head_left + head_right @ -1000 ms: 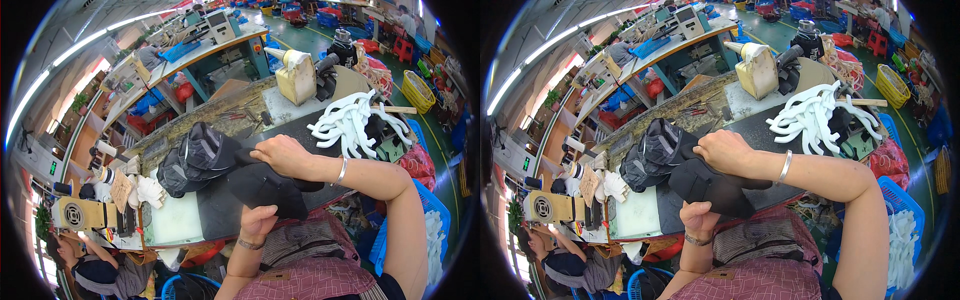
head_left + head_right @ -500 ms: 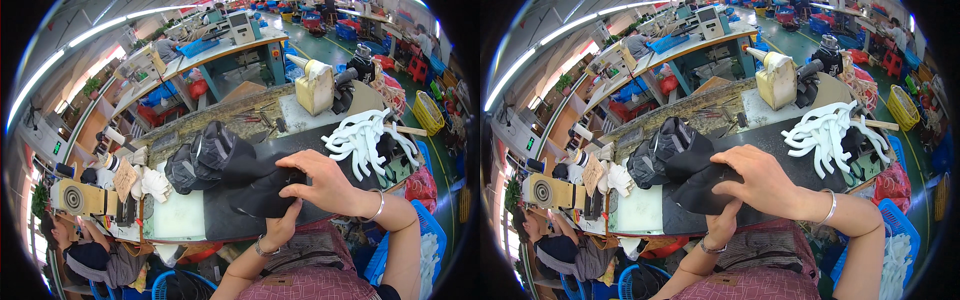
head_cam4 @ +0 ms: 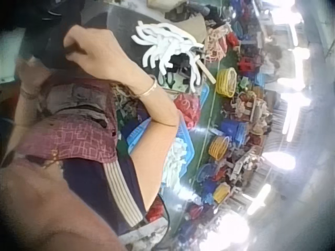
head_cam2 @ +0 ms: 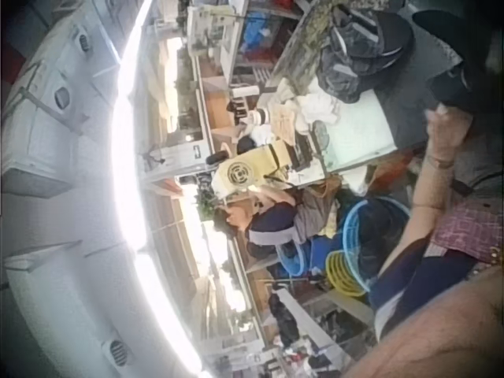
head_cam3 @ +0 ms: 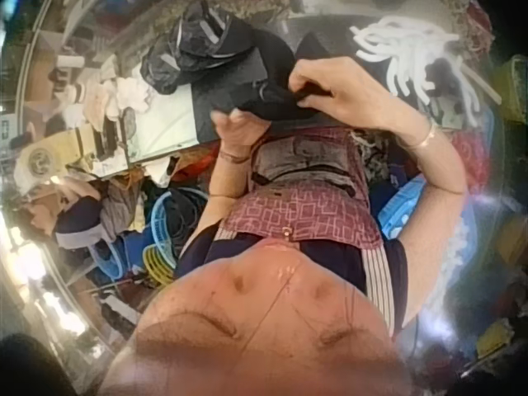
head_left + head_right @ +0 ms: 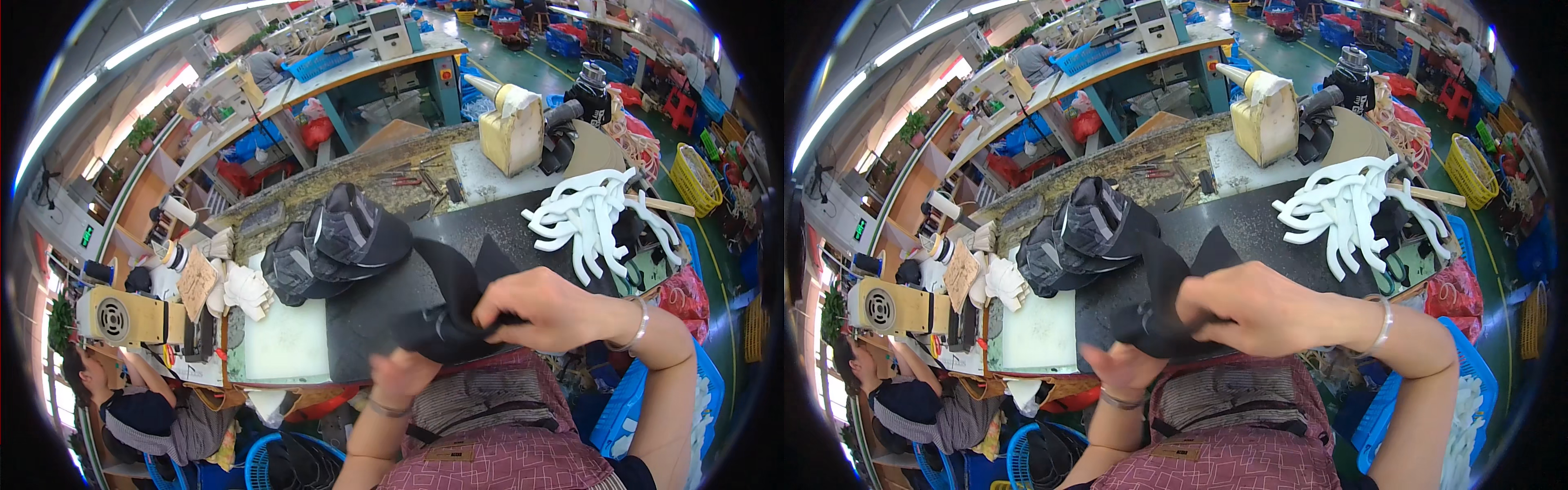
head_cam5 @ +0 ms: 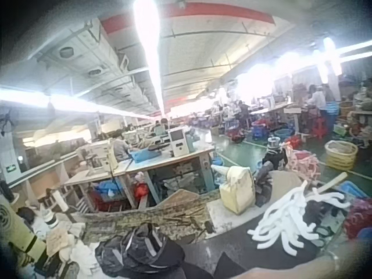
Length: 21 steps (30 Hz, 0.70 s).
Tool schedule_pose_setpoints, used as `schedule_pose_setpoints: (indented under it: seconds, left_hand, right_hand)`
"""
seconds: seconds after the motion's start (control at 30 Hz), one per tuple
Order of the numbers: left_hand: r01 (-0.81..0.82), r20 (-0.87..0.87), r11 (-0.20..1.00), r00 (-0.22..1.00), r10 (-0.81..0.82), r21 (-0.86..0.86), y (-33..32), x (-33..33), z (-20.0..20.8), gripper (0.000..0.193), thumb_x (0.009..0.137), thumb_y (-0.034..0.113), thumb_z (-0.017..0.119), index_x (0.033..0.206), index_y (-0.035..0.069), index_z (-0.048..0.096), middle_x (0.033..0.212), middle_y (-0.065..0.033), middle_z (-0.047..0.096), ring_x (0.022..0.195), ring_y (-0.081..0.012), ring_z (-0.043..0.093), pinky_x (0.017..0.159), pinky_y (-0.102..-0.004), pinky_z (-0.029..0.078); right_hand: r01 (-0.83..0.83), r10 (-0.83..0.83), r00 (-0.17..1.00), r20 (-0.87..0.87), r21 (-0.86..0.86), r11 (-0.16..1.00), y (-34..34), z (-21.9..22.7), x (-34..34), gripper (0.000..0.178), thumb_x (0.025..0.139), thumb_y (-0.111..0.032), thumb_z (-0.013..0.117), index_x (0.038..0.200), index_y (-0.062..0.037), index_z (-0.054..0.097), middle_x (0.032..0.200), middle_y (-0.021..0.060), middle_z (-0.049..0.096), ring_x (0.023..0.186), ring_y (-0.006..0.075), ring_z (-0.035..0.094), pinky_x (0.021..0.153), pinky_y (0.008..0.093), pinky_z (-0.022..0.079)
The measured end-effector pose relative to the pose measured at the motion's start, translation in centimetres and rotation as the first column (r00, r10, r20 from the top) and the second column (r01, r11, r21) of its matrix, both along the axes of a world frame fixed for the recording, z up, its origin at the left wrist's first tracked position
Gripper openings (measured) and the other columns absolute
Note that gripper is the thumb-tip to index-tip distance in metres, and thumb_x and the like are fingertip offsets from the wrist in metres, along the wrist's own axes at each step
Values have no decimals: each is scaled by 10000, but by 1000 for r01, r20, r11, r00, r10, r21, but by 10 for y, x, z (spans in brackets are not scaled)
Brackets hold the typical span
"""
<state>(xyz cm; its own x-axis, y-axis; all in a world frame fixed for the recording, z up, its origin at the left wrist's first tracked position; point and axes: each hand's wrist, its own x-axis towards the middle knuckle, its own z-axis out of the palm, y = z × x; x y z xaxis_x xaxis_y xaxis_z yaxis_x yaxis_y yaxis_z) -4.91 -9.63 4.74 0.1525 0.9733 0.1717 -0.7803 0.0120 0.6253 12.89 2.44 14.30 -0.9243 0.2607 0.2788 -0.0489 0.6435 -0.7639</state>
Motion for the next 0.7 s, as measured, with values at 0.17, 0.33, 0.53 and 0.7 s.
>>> schedule_pose_setpoints:
  seconds: [0.17, 0.33, 0.53, 0.7]
  left_hand:
    - [418, 344, 841, 889, -301, -343, -22, -19, -25, 750, 804, 494, 551, 1315, -16, 349, 1354, -147, 386, 1263, -282, 355, 1054, -432, 246]
    - [86, -150, 987, 983, -107, -136, -38, -9, 12, 779, 755, 374, 613, 1366, 20, 282, 1385, -176, 324, 1272, -323, 324, 1057, -477, 244]
    - [383, 189, 881, 921, -341, -276, -56, 29, 12, 957, 656, 376, 735, 1372, -6, 229, 1355, -178, 366, 1277, -292, 339, 1088, -426, 221]
    - [119, 313, 919, 950, 5, -376, -31, 29, -14, 817, 789, 385, 619, 1385, 5, 209, 1404, -176, 304, 1301, -304, 303, 1089, -448, 213]
  right_hand:
    - [-417, 391, 907, 153, 219, 882, -19, 2, 9, 168, 786, -91, 559, 917, -46, 464, 676, 140, 525, 675, 333, 556, 592, 407, 439]
    - [-429, 411, 799, 439, -64, 901, -25, -20, 11, 257, 789, -152, 596, 941, -9, 446, 726, 172, 569, 694, 374, 567, 605, 422, 451]
    - [-456, 591, 766, 254, -433, 777, -40, -88, 32, 394, 744, -270, 684, 935, 51, 556, 761, 221, 592, 791, 333, 608, 672, 395, 478]
    - [-74, -14, 996, -88, -900, 429, -24, -75, 24, 455, 753, -119, 709, 1120, 55, 504, 1087, 128, 589, 973, 171, 571, 835, 291, 471]
